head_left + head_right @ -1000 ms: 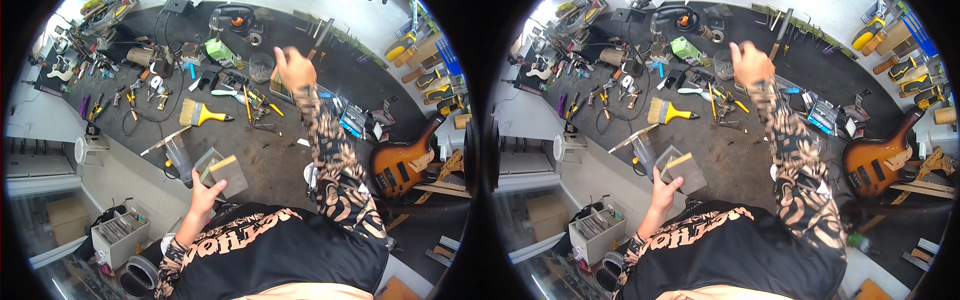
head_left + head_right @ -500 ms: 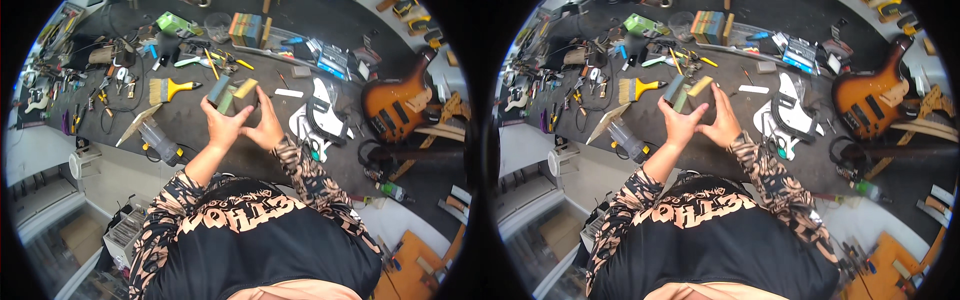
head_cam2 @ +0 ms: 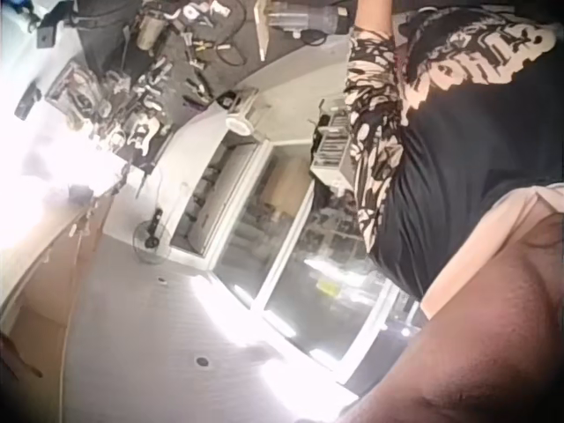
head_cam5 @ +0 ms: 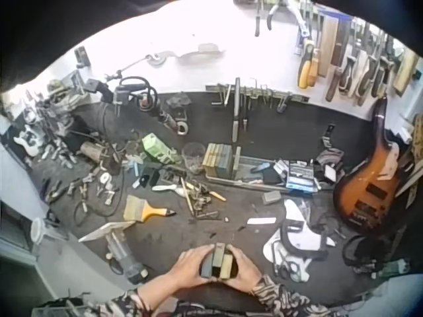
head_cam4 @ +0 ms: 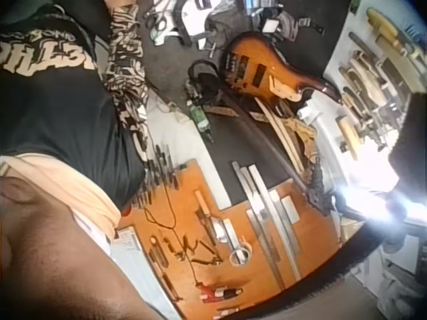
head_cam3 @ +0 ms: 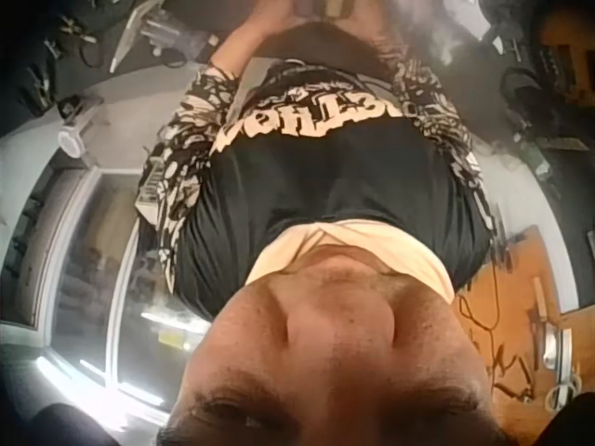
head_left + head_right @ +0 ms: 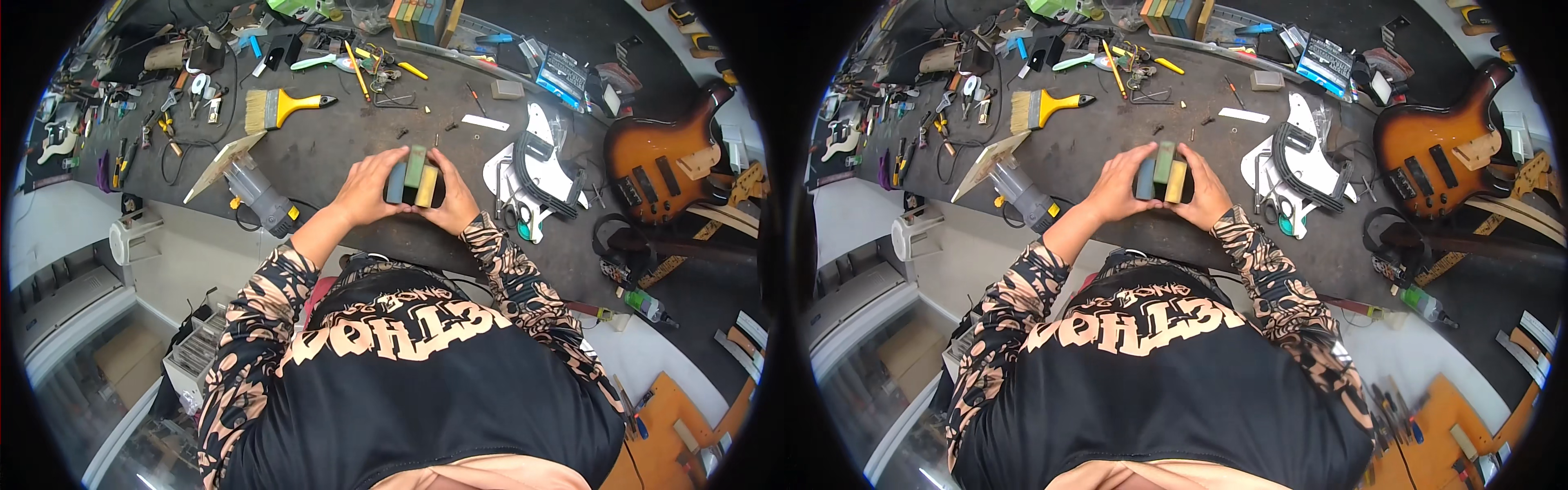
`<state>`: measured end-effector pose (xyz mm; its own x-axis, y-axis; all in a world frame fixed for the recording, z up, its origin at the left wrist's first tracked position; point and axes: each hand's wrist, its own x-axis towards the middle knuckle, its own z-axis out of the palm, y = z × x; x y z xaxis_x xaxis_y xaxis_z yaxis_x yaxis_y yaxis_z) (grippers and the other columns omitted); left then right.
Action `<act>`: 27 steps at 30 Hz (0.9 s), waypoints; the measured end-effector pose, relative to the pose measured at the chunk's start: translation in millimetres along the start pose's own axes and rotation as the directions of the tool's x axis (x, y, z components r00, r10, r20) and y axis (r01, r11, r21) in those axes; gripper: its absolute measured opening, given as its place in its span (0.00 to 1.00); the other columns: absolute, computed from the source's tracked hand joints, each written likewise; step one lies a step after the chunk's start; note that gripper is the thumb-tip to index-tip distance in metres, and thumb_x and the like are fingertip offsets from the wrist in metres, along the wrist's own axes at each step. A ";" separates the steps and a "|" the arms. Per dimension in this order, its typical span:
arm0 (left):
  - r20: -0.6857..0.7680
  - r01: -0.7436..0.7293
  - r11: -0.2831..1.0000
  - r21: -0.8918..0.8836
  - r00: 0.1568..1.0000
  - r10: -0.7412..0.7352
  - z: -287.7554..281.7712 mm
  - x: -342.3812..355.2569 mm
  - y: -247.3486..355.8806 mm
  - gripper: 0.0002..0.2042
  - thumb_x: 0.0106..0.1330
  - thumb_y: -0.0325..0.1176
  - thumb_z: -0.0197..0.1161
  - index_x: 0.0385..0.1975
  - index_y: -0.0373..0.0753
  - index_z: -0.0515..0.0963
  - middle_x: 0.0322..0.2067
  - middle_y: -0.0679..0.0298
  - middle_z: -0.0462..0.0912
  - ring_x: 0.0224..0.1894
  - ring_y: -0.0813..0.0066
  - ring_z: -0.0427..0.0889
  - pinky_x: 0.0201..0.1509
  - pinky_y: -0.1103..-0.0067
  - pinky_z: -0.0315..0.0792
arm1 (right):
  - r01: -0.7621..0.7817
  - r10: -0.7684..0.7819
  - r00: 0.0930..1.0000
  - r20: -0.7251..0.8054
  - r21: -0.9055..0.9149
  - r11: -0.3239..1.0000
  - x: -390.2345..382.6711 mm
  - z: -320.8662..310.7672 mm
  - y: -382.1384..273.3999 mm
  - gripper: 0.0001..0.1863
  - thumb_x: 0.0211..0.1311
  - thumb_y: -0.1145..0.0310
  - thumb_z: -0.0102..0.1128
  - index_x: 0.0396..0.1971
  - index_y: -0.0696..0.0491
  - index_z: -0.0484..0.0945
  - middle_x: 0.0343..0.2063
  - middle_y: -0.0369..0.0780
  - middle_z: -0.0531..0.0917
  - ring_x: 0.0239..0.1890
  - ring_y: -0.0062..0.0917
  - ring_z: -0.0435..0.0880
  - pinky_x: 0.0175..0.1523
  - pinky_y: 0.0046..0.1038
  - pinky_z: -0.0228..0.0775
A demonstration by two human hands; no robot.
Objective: The person organizes the workbench by sorting sanding blocks and placing them into a tray, handling rotary tools, holding a sanding disc, and moving hand tools and a spray bottle.
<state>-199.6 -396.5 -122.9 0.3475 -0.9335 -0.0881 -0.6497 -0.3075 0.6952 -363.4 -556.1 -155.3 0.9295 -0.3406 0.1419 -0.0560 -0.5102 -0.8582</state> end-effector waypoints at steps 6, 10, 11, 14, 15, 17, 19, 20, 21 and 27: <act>0.023 -0.088 0.977 -0.193 0.995 0.094 5.0 21.8 -16.8 0.56 0.40 0.35 0.82 0.71 0.42 0.52 0.65 0.54 0.67 0.66 0.52 0.67 0.69 0.66 0.64 | 0.015 -0.013 0.999 0.042 -0.041 0.999 18.7 -11.4 -15.6 0.56 0.40 0.68 0.80 0.70 0.52 0.54 0.64 0.50 0.65 0.68 0.46 0.65 0.68 0.38 0.64; -0.008 -0.181 0.970 -0.164 0.983 0.183 3.0 24.6 -11.8 0.54 0.41 0.32 0.81 0.70 0.40 0.53 0.64 0.52 0.67 0.65 0.52 0.69 0.69 0.67 0.65 | -0.107 0.095 0.987 0.132 0.090 0.990 25.6 -18.1 -10.6 0.55 0.40 0.70 0.79 0.70 0.51 0.55 0.62 0.50 0.68 0.66 0.45 0.67 0.69 0.38 0.63; 0.010 -0.234 0.969 -0.077 0.972 0.236 2.9 23.8 -11.1 0.54 0.41 0.31 0.81 0.71 0.40 0.52 0.64 0.52 0.67 0.65 0.53 0.69 0.68 0.67 0.65 | -0.043 0.038 0.986 0.163 0.033 0.999 28.5 -22.3 -10.3 0.55 0.40 0.71 0.78 0.70 0.51 0.54 0.60 0.50 0.69 0.65 0.45 0.68 0.69 0.37 0.63; -0.016 -0.224 0.970 -0.095 0.974 0.224 8.8 21.8 -15.2 0.57 0.41 0.30 0.80 0.73 0.45 0.47 0.62 0.50 0.69 0.64 0.50 0.69 0.67 0.64 0.67 | 0.075 -0.059 0.969 0.240 -0.058 0.995 27.7 -23.0 -7.8 0.56 0.40 0.70 0.78 0.70 0.52 0.53 0.58 0.50 0.69 0.64 0.46 0.69 0.69 0.38 0.62; -0.017 -0.225 0.970 -0.096 0.974 0.224 8.9 22.0 -14.2 0.57 0.41 0.30 0.80 0.73 0.45 0.47 0.62 0.50 0.69 0.64 0.50 0.69 0.67 0.64 0.67 | 0.072 -0.058 0.977 0.205 -0.060 0.996 24.0 -20.5 -13.0 0.56 0.40 0.69 0.79 0.70 0.52 0.53 0.60 0.50 0.67 0.64 0.48 0.67 0.69 0.39 0.62; 0.035 -0.031 0.972 -0.235 0.999 0.040 9.4 20.1 -12.1 0.59 0.41 0.31 0.81 0.73 0.44 0.45 0.61 0.47 0.69 0.63 0.48 0.70 0.67 0.63 0.67 | 0.084 -0.071 0.986 0.152 -0.079 0.993 24.0 -16.6 -21.3 0.56 0.40 0.66 0.79 0.71 0.51 0.53 0.63 0.51 0.61 0.65 0.52 0.64 0.69 0.42 0.61; 0.001 -0.059 0.976 -0.210 0.998 0.060 10.7 17.8 -10.0 0.61 0.41 0.31 0.81 0.74 0.45 0.42 0.61 0.46 0.70 0.64 0.47 0.69 0.67 0.63 0.67 | 0.122 -0.101 0.974 0.202 -0.096 0.988 30.8 -18.6 -31.7 0.56 0.41 0.65 0.79 0.71 0.50 0.53 0.63 0.51 0.62 0.65 0.52 0.64 0.69 0.42 0.62; -0.031 -0.084 0.979 -0.183 0.996 0.080 10.9 17.2 -9.6 0.63 0.41 0.31 0.81 0.74 0.45 0.39 0.60 0.45 0.70 0.64 0.46 0.69 0.67 0.63 0.67 | 0.159 -0.128 0.959 0.251 -0.109 0.981 34.3 -18.1 -34.8 0.56 0.42 0.64 0.79 0.71 0.50 0.53 0.63 0.50 0.63 0.65 0.51 0.65 0.69 0.42 0.62; -0.030 -0.087 0.979 -0.187 0.996 0.083 9.9 17.4 -9.6 0.63 0.41 0.31 0.81 0.74 0.45 0.39 0.60 0.45 0.70 0.64 0.46 0.69 0.67 0.63 0.67 | 0.173 -0.138 0.964 0.227 -0.143 0.974 37.1 -14.3 -34.3 0.56 0.43 0.62 0.79 0.72 0.49 0.53 0.61 0.50 0.66 0.63 0.50 0.67 0.66 0.42 0.64; -0.061 -0.083 0.968 -0.238 0.996 0.070 18.1 15.2 -29.2 0.67 0.40 0.29 0.81 0.75 0.47 0.31 0.66 0.46 0.62 0.67 0.44 0.65 0.68 0.64 0.67 | 0.131 -0.067 0.957 0.282 -0.215 0.968 48.9 -13.7 -35.9 0.51 0.45 0.59 0.77 0.70 0.47 0.58 0.56 0.46 0.70 0.56 0.47 0.72 0.61 0.42 0.68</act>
<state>-187.6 -405.0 -157.4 0.3417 -0.9398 0.0044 -0.4964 -0.1766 0.8500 -320.9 -565.2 -110.8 0.9961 -0.0692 0.0540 -0.0108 -0.7079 -0.7062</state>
